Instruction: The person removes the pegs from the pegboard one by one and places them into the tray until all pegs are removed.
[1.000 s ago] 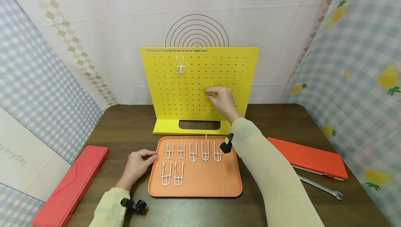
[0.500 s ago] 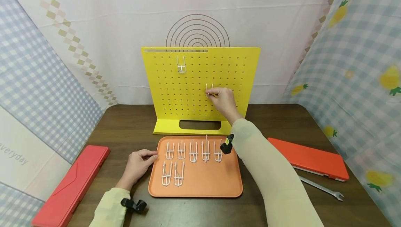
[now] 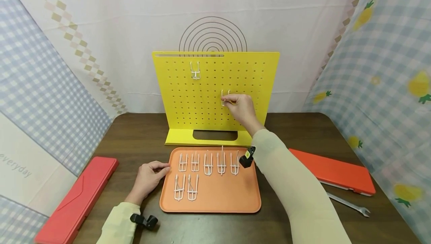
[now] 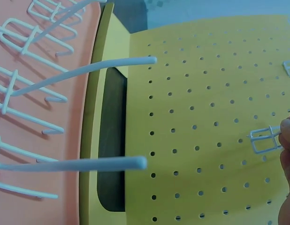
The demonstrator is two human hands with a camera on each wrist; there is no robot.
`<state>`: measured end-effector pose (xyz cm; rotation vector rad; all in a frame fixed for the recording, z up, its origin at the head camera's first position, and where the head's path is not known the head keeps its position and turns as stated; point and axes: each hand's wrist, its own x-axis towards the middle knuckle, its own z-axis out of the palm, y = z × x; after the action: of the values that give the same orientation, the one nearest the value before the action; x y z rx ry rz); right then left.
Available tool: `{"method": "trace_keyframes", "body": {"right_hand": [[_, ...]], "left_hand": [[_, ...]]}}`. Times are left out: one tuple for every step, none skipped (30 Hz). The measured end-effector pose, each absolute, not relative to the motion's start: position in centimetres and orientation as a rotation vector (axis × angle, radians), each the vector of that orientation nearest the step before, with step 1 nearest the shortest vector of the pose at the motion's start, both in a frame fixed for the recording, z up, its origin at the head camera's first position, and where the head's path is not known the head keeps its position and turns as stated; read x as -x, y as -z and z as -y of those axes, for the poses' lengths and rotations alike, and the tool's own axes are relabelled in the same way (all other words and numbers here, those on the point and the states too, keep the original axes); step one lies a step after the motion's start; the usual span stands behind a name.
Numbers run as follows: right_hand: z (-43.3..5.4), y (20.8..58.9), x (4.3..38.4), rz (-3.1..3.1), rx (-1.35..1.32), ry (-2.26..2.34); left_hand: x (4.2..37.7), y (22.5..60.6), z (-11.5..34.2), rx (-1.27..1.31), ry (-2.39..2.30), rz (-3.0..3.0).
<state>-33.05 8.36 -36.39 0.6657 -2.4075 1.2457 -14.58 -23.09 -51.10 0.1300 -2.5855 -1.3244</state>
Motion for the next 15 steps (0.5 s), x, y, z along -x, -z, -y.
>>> {"method": "trace_keyframes", "body": {"right_hand": [[-8.5, 36.3, 32.9, 2.396, -0.672, -1.248], [-8.6, 36.2, 32.7, 2.384, -0.678, -1.251], [-8.8, 36.1, 32.6, 2.371, -0.683, -1.247], [-9.0, 36.0, 32.4, 2.355, -0.688, -1.242], [-9.2, 35.9, 32.2, 2.341, -0.691, -1.238], [-9.4, 35.8, 32.1, 2.326, -0.694, -1.233], [-9.6, 35.8, 31.9, 2.312, -0.699, -1.233], [-9.9, 35.7, 31.7, 2.300, -0.702, -1.231], [-10.1, 35.7, 31.6, 2.289, -0.706, -1.232], [-10.4, 35.7, 31.4, 2.278, -0.713, -1.241], [-10.6, 35.7, 31.2, 2.270, -0.718, -1.247], [-10.9, 35.7, 30.9, 2.261, -0.726, -1.250], [-11.1, 35.7, 30.7, 2.253, -0.732, -1.256], [-11.4, 35.7, 30.4, 2.243, -0.740, -1.260], [-11.7, 35.7, 30.1, 2.237, -0.743, -1.263]], "left_hand": [[14.6, 51.1, 23.1, -0.130, 1.325, 2.585], [14.6, 51.1, 23.1, -0.129, 1.324, 2.584], [14.6, 51.1, 23.1, -0.128, 1.324, 2.584], [14.6, 51.1, 23.0, -0.127, 1.324, 2.584], [14.6, 51.2, 23.0, -0.127, 1.325, 2.584], [14.6, 51.2, 23.0, -0.126, 1.325, 2.584], [14.6, 51.2, 23.0, -0.125, 1.323, 2.584], [14.6, 51.2, 23.1, -0.124, 1.322, 2.584], [14.6, 51.2, 23.0, -0.125, 1.324, 2.583], [14.6, 51.2, 23.0, -0.125, 1.326, 2.583], [14.6, 51.2, 23.1, -0.124, 1.327, 2.582], [14.6, 51.2, 23.1, -0.124, 1.328, 2.580], [14.6, 51.2, 23.1, -0.125, 1.330, 2.579], [14.6, 51.2, 23.1, -0.124, 1.332, 2.577], [14.6, 51.2, 23.1, -0.123, 1.334, 2.576]]}}
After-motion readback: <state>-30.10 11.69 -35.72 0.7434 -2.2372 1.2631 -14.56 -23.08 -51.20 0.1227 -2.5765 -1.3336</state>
